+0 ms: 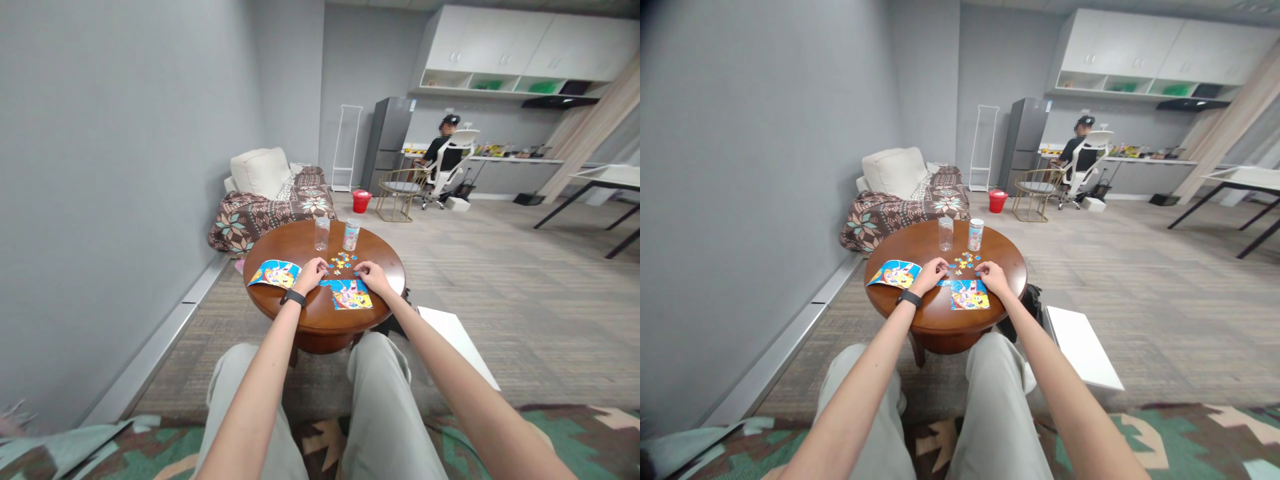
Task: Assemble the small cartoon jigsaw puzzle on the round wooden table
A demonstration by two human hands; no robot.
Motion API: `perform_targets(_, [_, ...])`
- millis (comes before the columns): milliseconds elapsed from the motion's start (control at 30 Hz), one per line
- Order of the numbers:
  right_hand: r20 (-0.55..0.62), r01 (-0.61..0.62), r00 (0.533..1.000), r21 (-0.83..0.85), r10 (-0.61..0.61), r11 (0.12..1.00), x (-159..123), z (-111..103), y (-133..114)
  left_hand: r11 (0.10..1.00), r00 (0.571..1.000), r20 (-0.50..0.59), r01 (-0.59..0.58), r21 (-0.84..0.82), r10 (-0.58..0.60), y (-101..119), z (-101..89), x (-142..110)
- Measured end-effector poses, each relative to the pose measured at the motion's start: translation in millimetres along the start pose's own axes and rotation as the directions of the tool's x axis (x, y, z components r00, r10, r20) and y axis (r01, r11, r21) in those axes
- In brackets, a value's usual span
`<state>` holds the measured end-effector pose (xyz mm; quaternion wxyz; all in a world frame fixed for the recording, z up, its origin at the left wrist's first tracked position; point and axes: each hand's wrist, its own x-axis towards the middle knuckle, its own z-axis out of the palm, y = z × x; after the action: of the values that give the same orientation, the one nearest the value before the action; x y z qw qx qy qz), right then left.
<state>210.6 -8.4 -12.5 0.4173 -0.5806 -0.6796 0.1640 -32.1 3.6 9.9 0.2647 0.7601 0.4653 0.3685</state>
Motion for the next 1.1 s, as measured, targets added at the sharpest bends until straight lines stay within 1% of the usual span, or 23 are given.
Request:
perform_targets(267, [0.011,-0.007,1.000,0.012,0.006,1.000,1.2,1.1,-0.8,0.995,0.999,-0.014,-0.038,0.092,0.039,-2.5,1.1,1.2])
perform_targets(400, [0.010,-0.015,1.000,0.045,0.015,0.999,1.6,2.0,-1.1,0.988,1.000,0.021,-0.012,0.152,0.009,-4.8,2.9,1.7])
perform_targets(500, [0.005,-0.019,1.000,0.052,0.019,0.998,0.7,2.6,-1.2,0.989,0.999,0.038,0.007,0.146,-0.013,-5.7,3.1,1.8])
perform_targets(633, [-0.016,-0.009,1.000,-0.008,0.009,1.000,0.1,3.0,-1.2,0.991,0.999,0.050,0.001,0.137,-0.008,-3.1,1.4,1.0])
perform_targets(733, [-0.073,0.030,0.997,-0.062,-0.035,0.998,0.9,2.8,0.4,0.991,0.998,0.061,-0.013,0.136,0.005,-0.8,1.2,0.9])
perform_targets(800, [-0.086,0.053,0.994,-0.084,-0.060,0.995,1.5,2.4,1.6,0.991,0.998,0.062,-0.006,0.131,-0.002,-0.8,1.9,1.3])
perform_targets(933, [-0.035,0.101,0.994,-0.139,-0.107,0.985,1.8,1.7,1.3,0.991,0.999,0.046,0.006,0.135,-0.012,-4.0,3.9,2.2])
perform_targets(1100, [0.114,0.215,0.974,-0.211,-0.194,0.954,1.5,4.5,-2.7,0.988,0.999,0.050,-0.005,0.152,-0.003,-7.7,5.4,2.4])
